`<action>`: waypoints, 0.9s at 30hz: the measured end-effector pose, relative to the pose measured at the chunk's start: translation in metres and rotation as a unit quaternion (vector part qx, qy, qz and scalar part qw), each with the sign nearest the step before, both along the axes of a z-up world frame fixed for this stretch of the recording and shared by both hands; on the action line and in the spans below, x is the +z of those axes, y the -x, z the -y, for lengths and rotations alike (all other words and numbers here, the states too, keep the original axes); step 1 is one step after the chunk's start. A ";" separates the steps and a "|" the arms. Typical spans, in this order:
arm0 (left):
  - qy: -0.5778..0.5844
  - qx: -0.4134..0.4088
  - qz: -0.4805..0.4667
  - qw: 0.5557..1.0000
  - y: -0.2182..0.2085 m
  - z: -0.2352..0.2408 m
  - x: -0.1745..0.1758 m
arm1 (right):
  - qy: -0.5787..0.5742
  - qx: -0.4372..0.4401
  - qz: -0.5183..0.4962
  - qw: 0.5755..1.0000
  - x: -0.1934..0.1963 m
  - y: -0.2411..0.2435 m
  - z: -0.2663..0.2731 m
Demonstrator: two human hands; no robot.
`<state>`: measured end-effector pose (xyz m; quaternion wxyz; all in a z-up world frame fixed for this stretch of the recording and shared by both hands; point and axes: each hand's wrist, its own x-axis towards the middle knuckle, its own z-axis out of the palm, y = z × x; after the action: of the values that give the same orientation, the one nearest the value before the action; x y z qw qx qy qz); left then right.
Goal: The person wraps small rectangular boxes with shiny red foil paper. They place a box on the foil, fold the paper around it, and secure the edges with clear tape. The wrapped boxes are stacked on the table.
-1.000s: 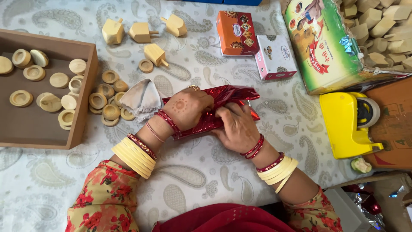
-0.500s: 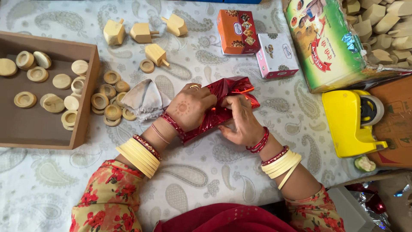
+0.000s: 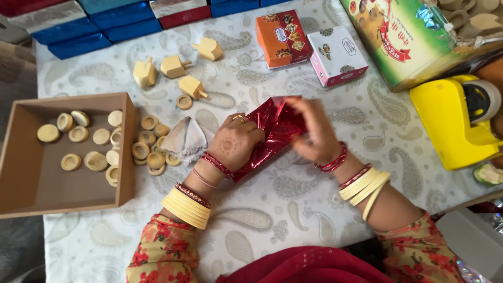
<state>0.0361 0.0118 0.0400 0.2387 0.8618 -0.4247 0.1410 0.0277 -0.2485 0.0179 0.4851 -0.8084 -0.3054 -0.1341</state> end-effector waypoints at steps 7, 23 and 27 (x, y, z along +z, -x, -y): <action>-0.009 0.000 0.005 1.000 0.001 0.002 0.002 | 0.138 -0.076 0.193 0.968 0.033 0.011 -0.007; -0.127 -0.007 -0.095 0.987 0.017 -0.015 0.035 | 0.319 -0.006 0.185 0.930 0.015 0.007 -0.015; -0.155 0.014 -0.159 0.975 0.021 -0.022 0.041 | 0.305 -0.007 0.205 0.930 0.007 0.005 -0.010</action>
<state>0.0152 0.0335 0.0806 0.1644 0.9054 -0.3864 -0.0624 0.0229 -0.2385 0.0252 0.1414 -0.8742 -0.4189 -0.2006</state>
